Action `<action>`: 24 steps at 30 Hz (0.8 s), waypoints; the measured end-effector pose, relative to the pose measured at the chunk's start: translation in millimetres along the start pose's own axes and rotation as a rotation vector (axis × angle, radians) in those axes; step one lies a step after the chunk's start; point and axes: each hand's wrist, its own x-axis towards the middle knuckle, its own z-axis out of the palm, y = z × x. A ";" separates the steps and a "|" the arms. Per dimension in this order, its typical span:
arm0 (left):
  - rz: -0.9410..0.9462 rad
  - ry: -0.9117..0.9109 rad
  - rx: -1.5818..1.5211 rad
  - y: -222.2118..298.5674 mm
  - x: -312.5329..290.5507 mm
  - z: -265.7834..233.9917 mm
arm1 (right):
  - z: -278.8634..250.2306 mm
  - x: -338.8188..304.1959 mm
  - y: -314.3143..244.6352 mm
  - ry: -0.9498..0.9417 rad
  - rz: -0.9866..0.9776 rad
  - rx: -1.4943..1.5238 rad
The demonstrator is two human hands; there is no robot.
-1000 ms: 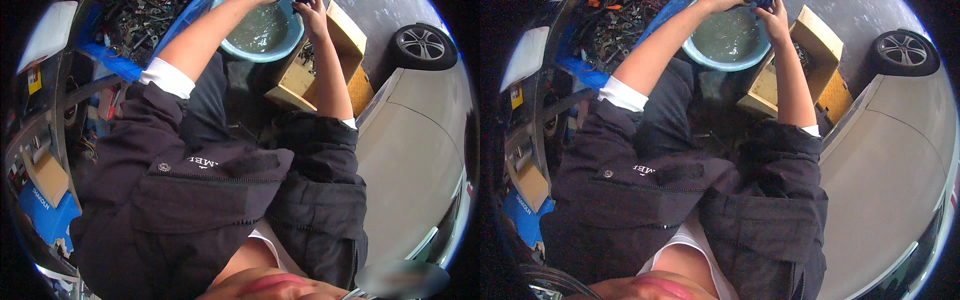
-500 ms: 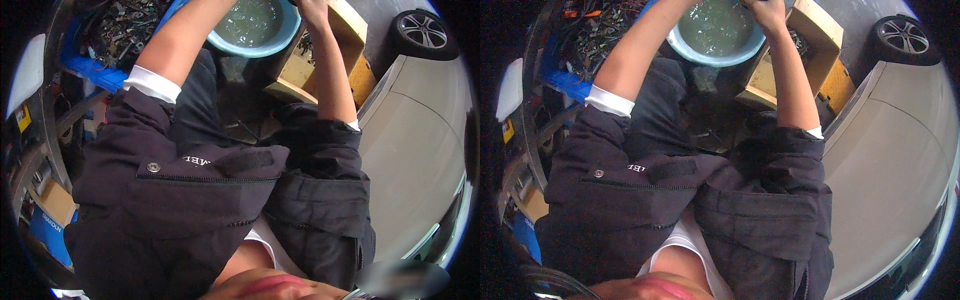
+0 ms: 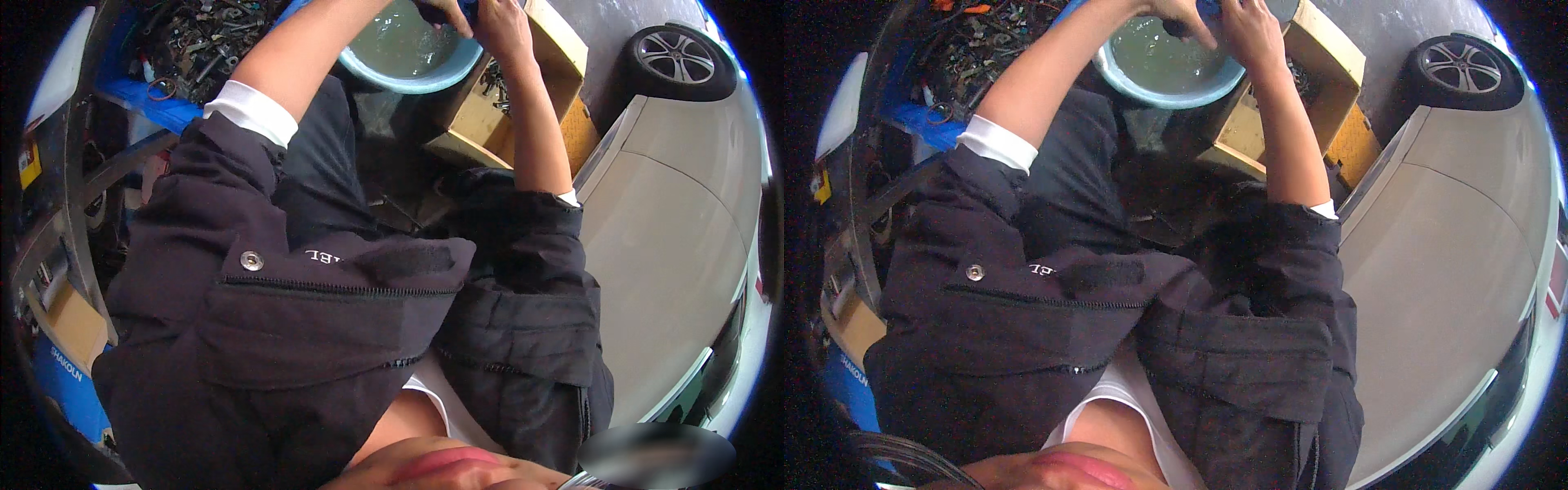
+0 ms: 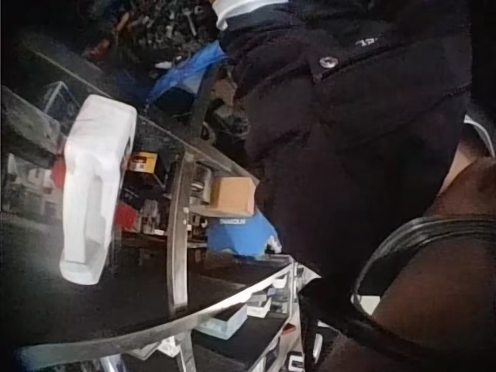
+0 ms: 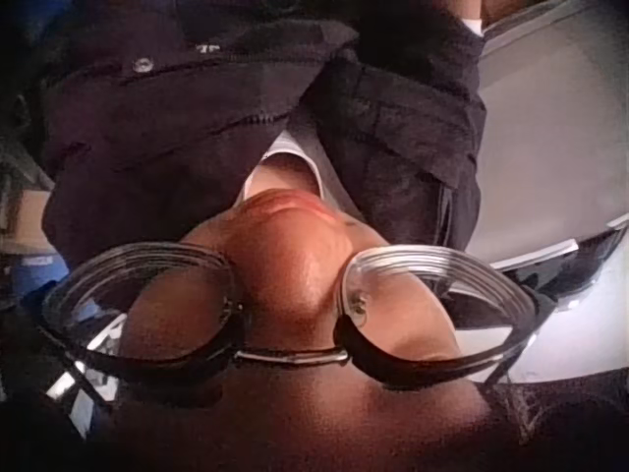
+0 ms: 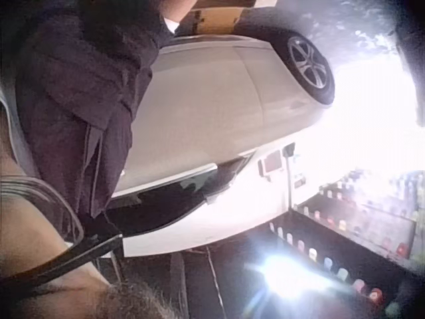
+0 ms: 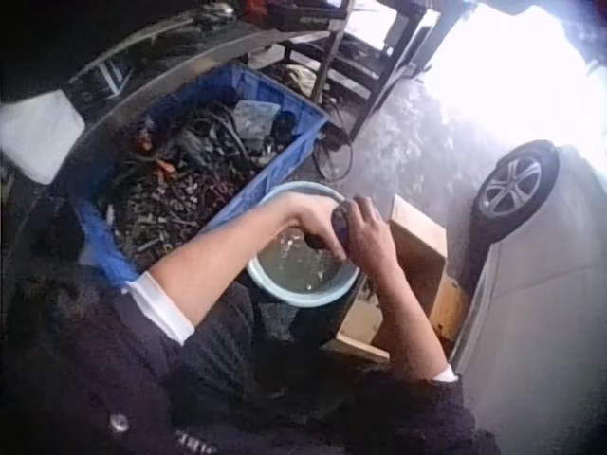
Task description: The person cleans small metal car parts by dipping them in a water basin and wiping them with a blue cloth. The person handles the parts one at a time, wiping each piece and placing it into a cardboard box.
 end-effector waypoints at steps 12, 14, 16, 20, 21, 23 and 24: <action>-0.206 0.589 0.708 -33.3 14.8 70.3 | 74.1 -11.6 39.5 -0.425 0.551 0.007; -0.200 0.592 0.747 -38.1 14.2 69.8 | 79.8 -10.1 44.9 -0.443 0.544 0.081; -0.196 0.641 0.699 -42.9 20.2 68.4 | 72.4 -4.5 41.1 -0.411 0.382 0.101; -0.095 0.547 0.674 2.7 3.9 48.7 | 68.0 -5.2 49.0 -0.364 0.489 0.428; -0.045 0.603 0.690 -4.6 7.2 46.0 | 72.5 -2.8 48.7 -0.333 0.557 0.514; -0.004 0.606 0.733 -14.2 11.9 43.0 | 73.2 -2.7 51.3 -0.280 0.570 0.668; 0.019 0.605 0.753 -16.6 14.2 41.8 | 72.6 -3.0 52.6 -0.251 0.579 0.743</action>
